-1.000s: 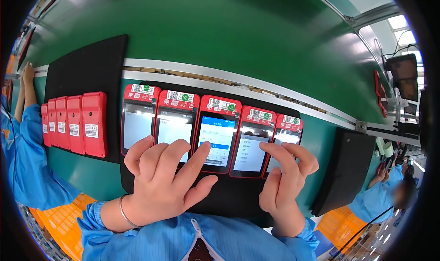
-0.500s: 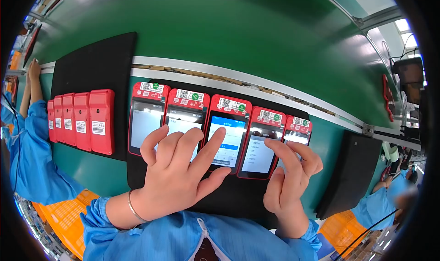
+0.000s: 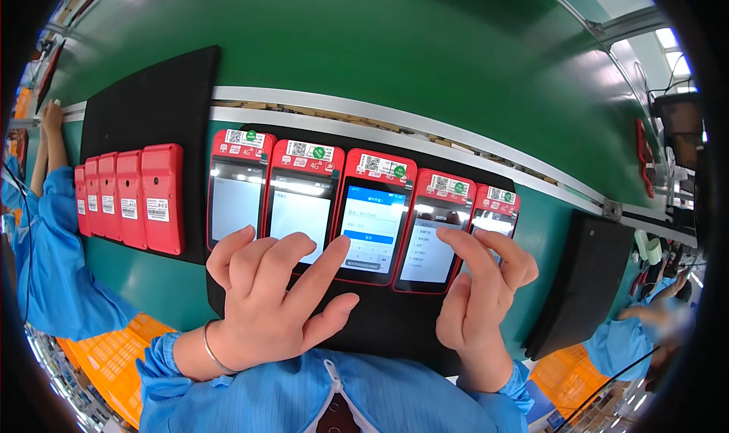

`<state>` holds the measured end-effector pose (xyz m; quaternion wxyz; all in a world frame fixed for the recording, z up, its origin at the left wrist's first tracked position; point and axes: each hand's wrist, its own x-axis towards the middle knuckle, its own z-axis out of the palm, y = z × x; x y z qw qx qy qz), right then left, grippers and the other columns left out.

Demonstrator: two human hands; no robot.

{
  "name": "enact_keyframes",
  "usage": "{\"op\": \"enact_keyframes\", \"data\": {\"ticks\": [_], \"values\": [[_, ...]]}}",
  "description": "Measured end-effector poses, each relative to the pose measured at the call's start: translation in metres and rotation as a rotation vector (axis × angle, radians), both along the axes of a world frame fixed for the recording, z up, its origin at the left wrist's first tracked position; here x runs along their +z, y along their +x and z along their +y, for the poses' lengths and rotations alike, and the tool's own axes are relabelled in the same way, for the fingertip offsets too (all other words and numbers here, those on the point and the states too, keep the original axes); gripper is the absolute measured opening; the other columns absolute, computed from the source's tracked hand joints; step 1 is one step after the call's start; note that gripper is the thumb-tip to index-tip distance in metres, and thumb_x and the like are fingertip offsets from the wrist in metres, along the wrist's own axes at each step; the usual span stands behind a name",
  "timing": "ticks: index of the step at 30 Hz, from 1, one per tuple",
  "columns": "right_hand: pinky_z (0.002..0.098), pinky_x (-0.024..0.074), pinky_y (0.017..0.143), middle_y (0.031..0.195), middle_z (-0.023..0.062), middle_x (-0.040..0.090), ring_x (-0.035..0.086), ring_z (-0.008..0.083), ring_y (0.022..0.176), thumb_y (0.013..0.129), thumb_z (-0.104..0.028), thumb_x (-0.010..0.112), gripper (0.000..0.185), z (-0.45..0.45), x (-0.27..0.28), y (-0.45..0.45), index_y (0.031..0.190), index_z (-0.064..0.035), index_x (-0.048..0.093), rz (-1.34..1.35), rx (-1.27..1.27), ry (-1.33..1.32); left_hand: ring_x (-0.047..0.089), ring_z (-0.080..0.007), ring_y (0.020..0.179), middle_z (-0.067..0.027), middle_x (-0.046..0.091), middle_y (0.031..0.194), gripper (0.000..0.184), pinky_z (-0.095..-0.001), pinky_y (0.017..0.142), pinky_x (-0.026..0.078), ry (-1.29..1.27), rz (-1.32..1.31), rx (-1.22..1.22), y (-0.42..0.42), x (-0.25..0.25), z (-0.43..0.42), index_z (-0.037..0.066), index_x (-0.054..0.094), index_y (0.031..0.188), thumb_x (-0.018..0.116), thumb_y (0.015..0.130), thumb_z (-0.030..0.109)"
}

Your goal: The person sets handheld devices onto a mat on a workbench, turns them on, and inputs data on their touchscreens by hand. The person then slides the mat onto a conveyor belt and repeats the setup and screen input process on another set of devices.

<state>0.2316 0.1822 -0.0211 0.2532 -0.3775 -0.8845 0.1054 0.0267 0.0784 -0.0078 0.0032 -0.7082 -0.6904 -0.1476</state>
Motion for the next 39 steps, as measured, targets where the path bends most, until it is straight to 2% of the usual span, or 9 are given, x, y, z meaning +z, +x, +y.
{"op": "enact_keyframes", "data": {"ticks": [8,11,17,25,29,32,39], "values": [[0.0354,0.0255,0.086,0.099,0.0056,0.070,0.052,0.0197,0.100,0.059,0.002,0.047,0.051,0.004,0.001,0.007,0.106,-0.0027,0.066,0.052,-0.052,-0.003,0.046,-0.0214,0.091,-0.0069,0.051,0.097,0.041,-0.0468,0.098,0.028,0.019,0.001,-0.033,0.001,0.000,-0.003,0.011,0.072,0.107,0.055,0.087,0.042],[0.0354,0.0252,0.086,0.097,0.0057,0.070,0.053,0.0197,0.100,0.058,0.002,0.047,0.051,0.005,0.000,0.006,0.106,-0.0028,0.066,0.044,-0.046,0.007,0.044,-0.0200,0.094,-0.0028,0.052,0.100,0.040,-0.0449,0.100,0.028,-0.002,-0.015,-0.002,0.001,0.000,-0.004,0.015,0.073,0.108,0.058,0.087,0.046],[0.0359,0.0247,0.087,0.104,0.0074,0.071,0.055,0.0200,0.101,0.058,0.001,0.048,0.052,0.001,0.002,0.005,0.107,-0.0019,0.066,0.064,-0.005,-0.020,0.044,-0.0198,0.093,-0.0025,0.052,0.100,0.039,-0.0448,0.099,0.028,-0.005,-0.015,-0.020,0.000,0.001,-0.004,0.015,0.073,0.106,0.058,0.087,0.046],[0.0362,0.0245,0.089,0.111,0.0079,0.070,0.055,0.0204,0.104,0.060,0.001,0.050,0.051,0.007,0.003,-0.013,0.108,-0.0037,0.065,-0.050,0.087,-0.044,0.044,-0.0189,0.093,-0.0021,0.052,0.099,0.039,-0.0443,0.098,0.028,0.008,-0.017,-0.035,-0.001,0.000,-0.005,0.016,0.073,0.105,0.057,0.087,0.046],[0.0369,0.0252,0.087,0.110,0.0084,0.069,0.055,0.0196,0.103,0.059,0.002,0.049,0.050,0.004,0.005,0.001,0.106,-0.0042,0.065,0.085,0.046,-0.034,0.044,-0.0183,0.091,-0.0018,0.052,0.097,0.040,-0.0439,0.098,0.028,0.017,-0.024,-0.036,-0.002,0.000,-0.006,0.016,0.074,0.104,0.056,0.088,0.047],[0.0363,0.0248,0.085,0.095,0.0056,0.070,0.055,0.0179,0.098,0.058,0.003,0.048,0.049,0.004,0.001,0.002,0.104,-0.0026,0.066,0.095,-0.042,0.018,0.046,-0.0196,0.091,-0.0050,0.051,0.093,0.041,-0.0457,0.099,0.028,0.061,-0.019,-0.081,-0.005,0.000,-0.005,0.012,0.074,0.102,0.050,0.090,0.044],[0.0363,0.0237,0.087,0.098,0.0064,0.071,0.055,0.0185,0.100,0.058,0.003,0.049,0.052,0.004,0.001,-0.002,0.107,-0.0017,0.066,0.052,0.000,-0.018,0.047,-0.0183,0.089,-0.0036,0.052,0.089,0.043,-0.0446,0.099,0.028,0.087,-0.027,-0.096,-0.005,0.000,-0.006,0.012,0.075,0.098,0.047,0.092,0.045]]}}
